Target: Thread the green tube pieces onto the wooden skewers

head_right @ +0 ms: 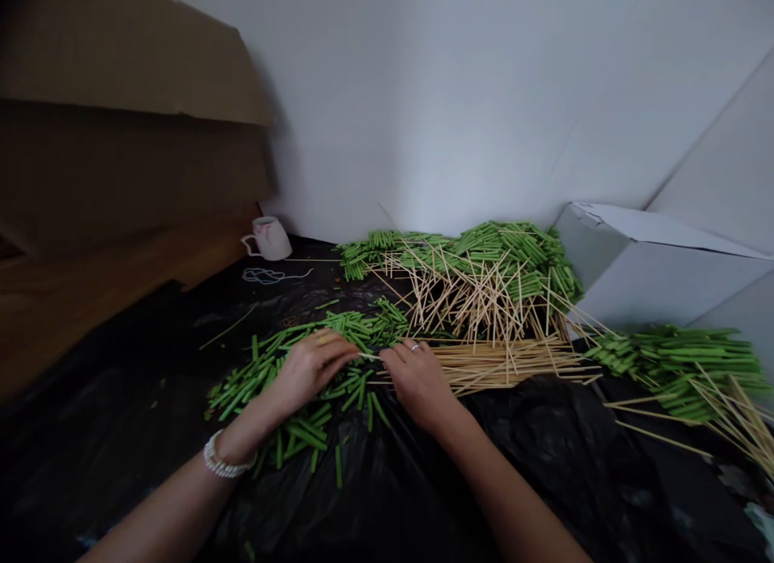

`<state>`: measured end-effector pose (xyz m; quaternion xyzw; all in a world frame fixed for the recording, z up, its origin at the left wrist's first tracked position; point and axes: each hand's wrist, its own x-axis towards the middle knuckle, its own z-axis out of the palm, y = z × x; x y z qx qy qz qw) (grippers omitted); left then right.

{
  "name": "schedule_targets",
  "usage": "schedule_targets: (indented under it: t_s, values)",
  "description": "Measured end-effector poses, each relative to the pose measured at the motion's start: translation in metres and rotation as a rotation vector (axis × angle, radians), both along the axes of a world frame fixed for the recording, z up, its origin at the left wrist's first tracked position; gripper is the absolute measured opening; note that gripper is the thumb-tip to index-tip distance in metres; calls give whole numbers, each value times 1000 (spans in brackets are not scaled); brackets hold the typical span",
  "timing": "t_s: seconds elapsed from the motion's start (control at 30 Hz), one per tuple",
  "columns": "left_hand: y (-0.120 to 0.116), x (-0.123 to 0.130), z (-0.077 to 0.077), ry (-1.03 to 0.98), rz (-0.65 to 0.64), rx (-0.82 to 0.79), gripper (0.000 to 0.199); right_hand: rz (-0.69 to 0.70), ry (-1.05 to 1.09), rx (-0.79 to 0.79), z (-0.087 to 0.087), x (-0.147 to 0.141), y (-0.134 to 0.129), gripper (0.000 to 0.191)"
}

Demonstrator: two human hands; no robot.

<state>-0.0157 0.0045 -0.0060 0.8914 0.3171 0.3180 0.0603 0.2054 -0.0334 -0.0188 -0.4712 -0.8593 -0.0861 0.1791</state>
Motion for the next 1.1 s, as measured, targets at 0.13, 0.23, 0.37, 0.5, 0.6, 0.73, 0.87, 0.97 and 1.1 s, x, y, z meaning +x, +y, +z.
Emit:
schedule_targets:
  t_s: [0.13,0.23,0.37,0.5,0.6,0.73,0.87,0.97,1.1]
  values:
    - [10,-14,9,-332,241,-13,17,-116,47,49,4,22,10,28]
    - [18,-21,8,-545,394,-106,18,-136,185,58,11,35,13,29]
    - [22,-21,5,-715,398,-280,23,-84,644,-91,26,43,10,21]
    - [22,-20,10,-796,386,-347,23,-42,1030,-444,39,54,5,24]
    - [22,-23,14,-848,381,-389,24,76,1171,-629,43,63,2,30]
    - [24,-22,10,-880,357,-440,26,229,1375,-628,40,62,0,30]
    - [20,-12,0,-709,252,-465,22,248,1351,-621,41,42,-3,25]
    - [17,-6,-5,-549,199,-428,25,134,1238,-435,47,27,-8,23]
    - [17,-8,-7,-328,161,-249,25,-40,941,178,52,23,-15,22]
